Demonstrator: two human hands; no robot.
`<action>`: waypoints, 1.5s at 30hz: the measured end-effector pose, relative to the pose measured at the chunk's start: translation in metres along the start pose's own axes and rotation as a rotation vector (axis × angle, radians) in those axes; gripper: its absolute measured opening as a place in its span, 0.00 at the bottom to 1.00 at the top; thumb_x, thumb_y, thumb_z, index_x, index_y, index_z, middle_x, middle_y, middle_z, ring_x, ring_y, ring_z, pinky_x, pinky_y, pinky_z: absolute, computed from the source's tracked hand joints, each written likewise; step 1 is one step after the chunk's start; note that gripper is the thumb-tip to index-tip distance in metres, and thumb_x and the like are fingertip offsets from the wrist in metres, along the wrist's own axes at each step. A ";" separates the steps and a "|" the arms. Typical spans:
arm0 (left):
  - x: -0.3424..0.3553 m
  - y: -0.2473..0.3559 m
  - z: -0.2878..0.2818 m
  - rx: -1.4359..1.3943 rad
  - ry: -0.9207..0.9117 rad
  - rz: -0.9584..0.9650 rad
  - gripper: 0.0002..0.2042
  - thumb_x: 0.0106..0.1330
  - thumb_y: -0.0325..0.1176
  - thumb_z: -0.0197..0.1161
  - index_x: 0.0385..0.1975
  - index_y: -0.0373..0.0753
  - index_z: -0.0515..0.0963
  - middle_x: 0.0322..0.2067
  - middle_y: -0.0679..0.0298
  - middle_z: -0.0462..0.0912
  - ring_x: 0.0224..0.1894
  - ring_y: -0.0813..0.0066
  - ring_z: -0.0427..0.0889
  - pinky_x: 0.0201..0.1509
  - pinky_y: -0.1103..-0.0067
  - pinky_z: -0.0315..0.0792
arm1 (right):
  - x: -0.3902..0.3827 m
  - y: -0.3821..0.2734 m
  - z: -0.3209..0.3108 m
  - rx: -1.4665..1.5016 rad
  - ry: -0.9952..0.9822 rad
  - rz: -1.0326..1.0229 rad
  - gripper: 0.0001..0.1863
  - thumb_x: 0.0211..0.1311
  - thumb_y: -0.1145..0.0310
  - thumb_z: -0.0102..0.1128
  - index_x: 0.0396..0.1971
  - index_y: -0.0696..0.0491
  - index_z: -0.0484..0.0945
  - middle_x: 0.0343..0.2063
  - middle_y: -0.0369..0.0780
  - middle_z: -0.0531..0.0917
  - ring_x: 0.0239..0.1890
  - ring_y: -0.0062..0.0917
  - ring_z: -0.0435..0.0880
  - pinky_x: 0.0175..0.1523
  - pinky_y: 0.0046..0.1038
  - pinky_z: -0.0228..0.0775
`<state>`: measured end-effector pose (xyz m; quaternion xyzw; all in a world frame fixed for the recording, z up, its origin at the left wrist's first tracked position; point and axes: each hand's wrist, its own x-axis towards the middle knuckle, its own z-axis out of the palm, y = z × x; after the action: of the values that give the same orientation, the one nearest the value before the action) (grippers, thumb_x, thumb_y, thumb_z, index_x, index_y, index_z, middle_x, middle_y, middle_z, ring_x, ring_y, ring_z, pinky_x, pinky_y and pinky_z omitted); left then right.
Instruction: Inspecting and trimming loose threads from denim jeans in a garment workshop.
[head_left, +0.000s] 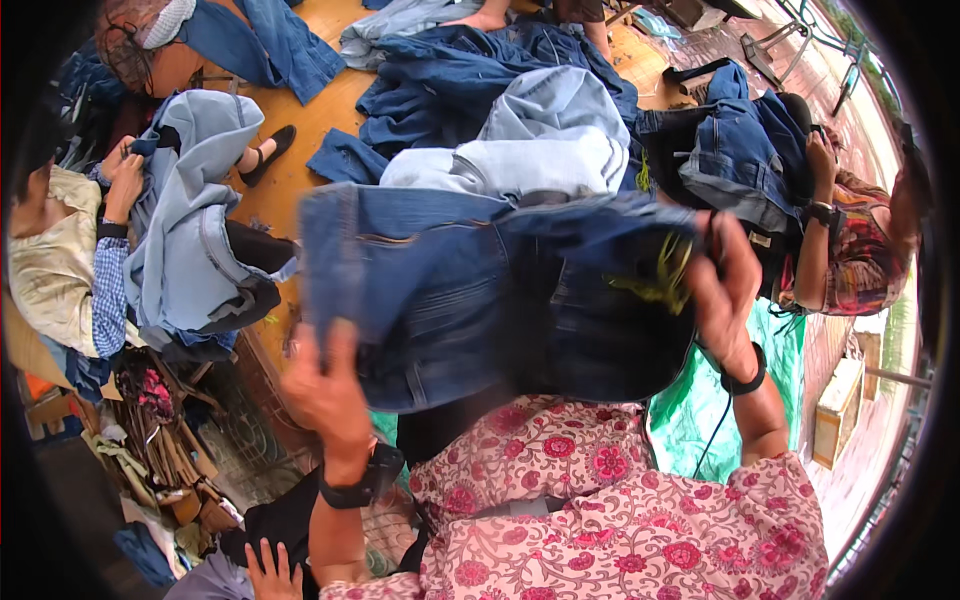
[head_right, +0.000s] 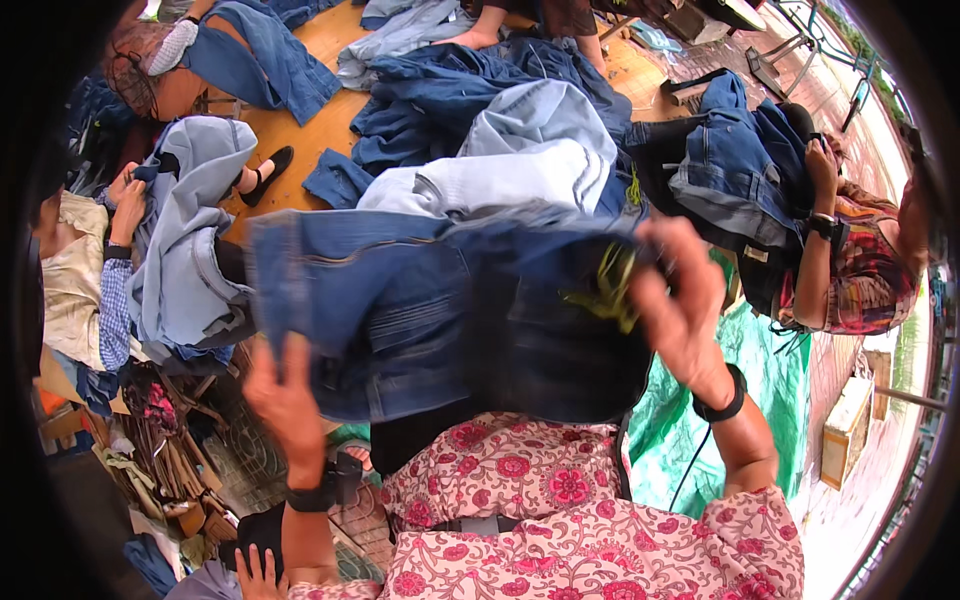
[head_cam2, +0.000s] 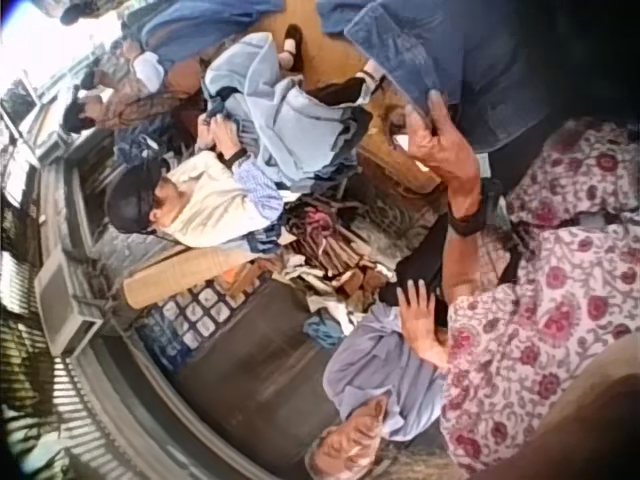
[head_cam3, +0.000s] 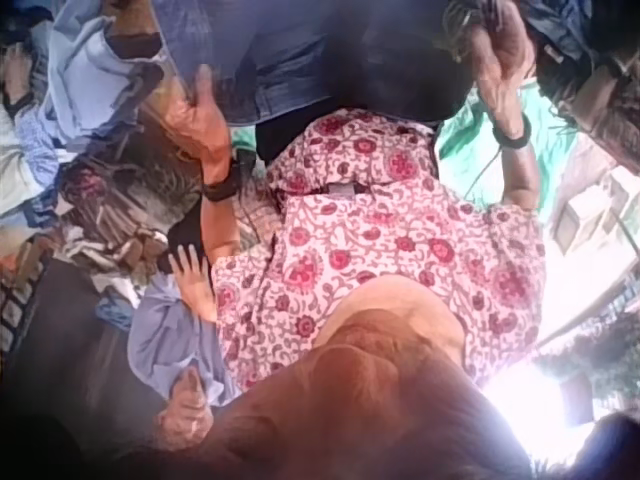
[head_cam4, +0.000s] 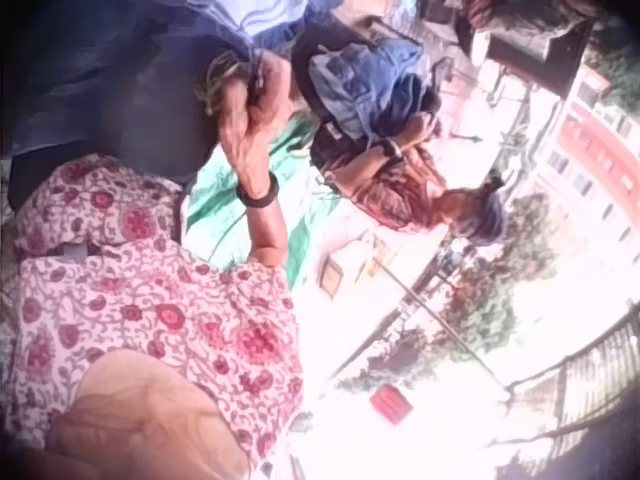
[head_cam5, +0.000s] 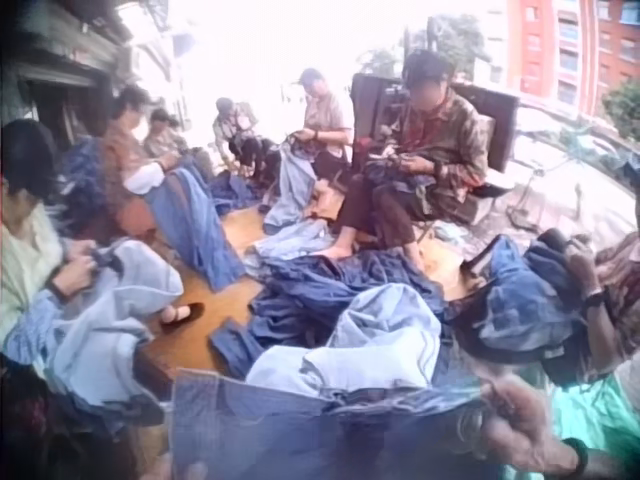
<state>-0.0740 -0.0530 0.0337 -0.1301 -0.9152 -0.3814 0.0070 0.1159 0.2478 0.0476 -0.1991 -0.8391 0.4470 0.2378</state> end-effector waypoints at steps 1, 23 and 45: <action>-0.009 -0.013 0.006 0.110 -0.111 0.245 0.09 0.65 0.28 0.66 0.33 0.27 0.78 0.27 0.55 0.82 0.27 0.66 0.77 0.37 0.74 0.72 | -0.006 -0.005 -0.001 -0.173 -0.143 -0.187 0.14 0.54 0.79 0.59 0.42 0.57 0.75 0.29 0.39 0.81 0.24 0.24 0.79 0.31 0.24 0.71; -0.035 -0.034 -0.013 0.140 -0.431 0.589 0.17 0.64 0.42 0.65 0.42 0.33 0.80 0.39 0.54 0.82 0.42 0.54 0.82 0.46 0.65 0.74 | -0.065 0.041 0.049 0.097 -0.934 -0.121 0.15 0.66 0.61 0.60 0.44 0.55 0.71 0.17 0.43 0.76 0.18 0.38 0.79 0.22 0.35 0.66; -0.036 0.024 0.076 -0.008 -1.066 0.833 0.30 0.52 0.38 0.74 0.53 0.32 0.72 0.51 0.50 0.75 0.56 0.53 0.74 0.60 0.65 0.67 | -0.094 0.028 0.053 0.243 -0.277 0.305 0.11 0.71 0.64 0.56 0.35 0.56 0.78 0.16 0.40 0.73 0.17 0.22 0.71 0.24 0.27 0.61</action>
<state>-0.0266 0.0079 -0.0072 -0.6423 -0.6655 -0.2339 -0.2997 0.1641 0.1762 -0.0225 -0.2303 -0.7638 0.5987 0.0723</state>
